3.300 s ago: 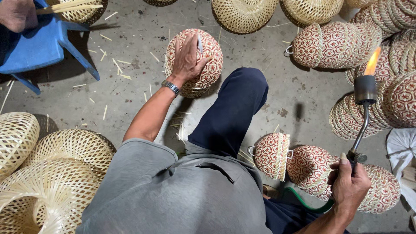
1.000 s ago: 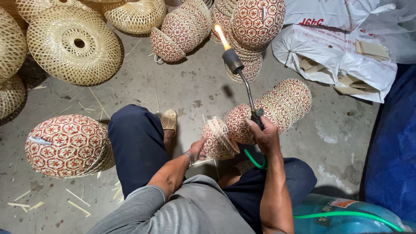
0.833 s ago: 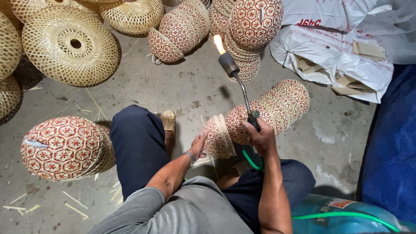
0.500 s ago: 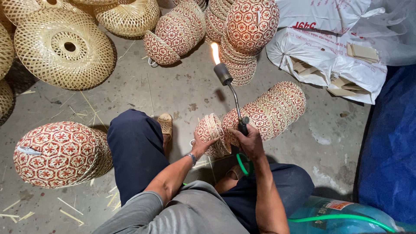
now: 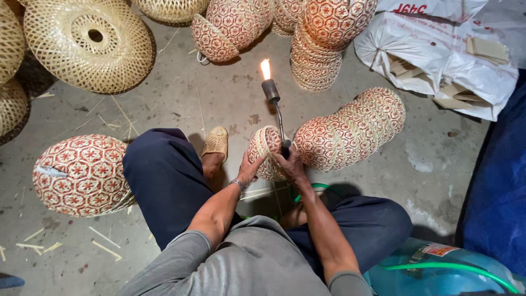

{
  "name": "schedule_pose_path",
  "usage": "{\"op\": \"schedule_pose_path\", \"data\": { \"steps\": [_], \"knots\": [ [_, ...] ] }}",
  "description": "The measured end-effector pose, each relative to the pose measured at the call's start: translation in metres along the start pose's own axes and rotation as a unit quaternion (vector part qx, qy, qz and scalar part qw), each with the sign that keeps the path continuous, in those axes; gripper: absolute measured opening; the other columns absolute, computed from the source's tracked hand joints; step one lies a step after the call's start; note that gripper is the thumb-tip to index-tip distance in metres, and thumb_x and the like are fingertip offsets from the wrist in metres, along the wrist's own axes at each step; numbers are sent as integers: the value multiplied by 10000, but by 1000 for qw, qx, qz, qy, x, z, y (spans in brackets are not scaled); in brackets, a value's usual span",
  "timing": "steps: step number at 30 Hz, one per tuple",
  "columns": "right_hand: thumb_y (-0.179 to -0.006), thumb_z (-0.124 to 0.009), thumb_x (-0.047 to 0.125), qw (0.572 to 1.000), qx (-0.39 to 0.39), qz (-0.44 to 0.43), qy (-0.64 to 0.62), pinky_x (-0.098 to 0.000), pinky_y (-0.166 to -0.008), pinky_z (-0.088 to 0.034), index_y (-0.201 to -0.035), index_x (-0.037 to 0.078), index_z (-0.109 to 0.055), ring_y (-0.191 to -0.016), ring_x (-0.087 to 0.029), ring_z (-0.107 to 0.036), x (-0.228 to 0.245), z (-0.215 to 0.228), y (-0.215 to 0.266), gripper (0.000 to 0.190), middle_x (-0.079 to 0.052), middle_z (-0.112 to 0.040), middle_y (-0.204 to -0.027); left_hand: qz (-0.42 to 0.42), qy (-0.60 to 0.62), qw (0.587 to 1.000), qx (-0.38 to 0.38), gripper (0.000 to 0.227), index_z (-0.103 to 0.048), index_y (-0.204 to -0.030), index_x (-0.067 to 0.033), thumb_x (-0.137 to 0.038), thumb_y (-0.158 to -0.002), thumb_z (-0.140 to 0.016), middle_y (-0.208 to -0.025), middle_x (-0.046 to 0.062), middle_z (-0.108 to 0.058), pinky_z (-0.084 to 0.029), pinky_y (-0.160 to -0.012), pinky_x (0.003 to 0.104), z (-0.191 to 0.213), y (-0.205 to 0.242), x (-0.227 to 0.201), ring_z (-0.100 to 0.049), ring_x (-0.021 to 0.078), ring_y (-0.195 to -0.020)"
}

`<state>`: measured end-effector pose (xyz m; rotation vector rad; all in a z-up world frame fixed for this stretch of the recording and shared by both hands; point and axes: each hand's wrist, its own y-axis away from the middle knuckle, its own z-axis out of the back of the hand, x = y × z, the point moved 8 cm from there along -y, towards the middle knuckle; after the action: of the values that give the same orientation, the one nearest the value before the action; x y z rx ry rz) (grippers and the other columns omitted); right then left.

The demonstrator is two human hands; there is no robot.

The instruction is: The person uses a handheld blowtorch to apply heat to the interior and exterior surfaces of woven baskets. They rotate each basket to ensure even coverage and then place it on a stack of finished items before picking up the next one.

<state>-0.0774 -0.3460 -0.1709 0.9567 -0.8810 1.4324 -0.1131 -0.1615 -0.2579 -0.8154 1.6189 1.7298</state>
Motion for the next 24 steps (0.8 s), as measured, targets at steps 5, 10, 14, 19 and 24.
{"op": "schedule_pose_path", "data": {
  "steps": [5, 10, 14, 19, 24],
  "knots": [
    [-908, -764, 202, 999, -31, 10, -28, -318, -612, -494, -931, 52, -634, -669, -113, -574, -15, -39, 0, 200, -9, -621, -737, -89, -10, 996, 19, 981, -302, -1570, -142, -588, -802, -718, -1234, 153, -674, -548, -750, 391, 4, -20, 17, -666, 274, -982],
    [-859, -805, 205, 999, -28, 21, -26, -311, -608, -499, -951, 56, -631, -679, -104, -572, -1, -46, 2, 246, 6, -627, -758, -225, -61, 972, 11, 935, -188, -1621, -69, -511, -935, -644, -1463, 232, -507, -385, -1132, 424, 12, -26, 14, -486, 375, -1377],
    [-846, -841, 212, 999, -23, 2, -27, -324, -570, -474, -917, 33, -609, -639, -114, -536, 12, -48, -1, 301, -8, -593, -722, -283, -131, 949, -41, 842, -160, -1633, -36, -428, -1007, -564, -1559, 333, -295, -257, -1209, 456, 13, -18, 0, -253, 473, -1470],
    [-827, -801, 182, 998, -54, -2, -35, -317, -551, -476, -898, 37, -611, -603, -110, -539, 39, -32, 0, 249, 3, -592, -684, -347, -251, 898, -100, 743, -240, -1586, -2, -370, -1019, -549, -1540, 329, -375, -317, -1176, 499, 15, 18, -49, -350, 509, -1395],
    [-848, -807, 214, 997, -55, -49, -2, -318, -550, -467, -880, 31, -572, -604, -119, -532, 42, -17, 9, 300, 5, -566, -689, -397, -335, 844, -135, 562, -415, -1458, 1, -288, -1004, -578, -1417, 302, -506, -449, -1075, 504, 14, 13, -42, -513, 495, -1271]
  ]
}}
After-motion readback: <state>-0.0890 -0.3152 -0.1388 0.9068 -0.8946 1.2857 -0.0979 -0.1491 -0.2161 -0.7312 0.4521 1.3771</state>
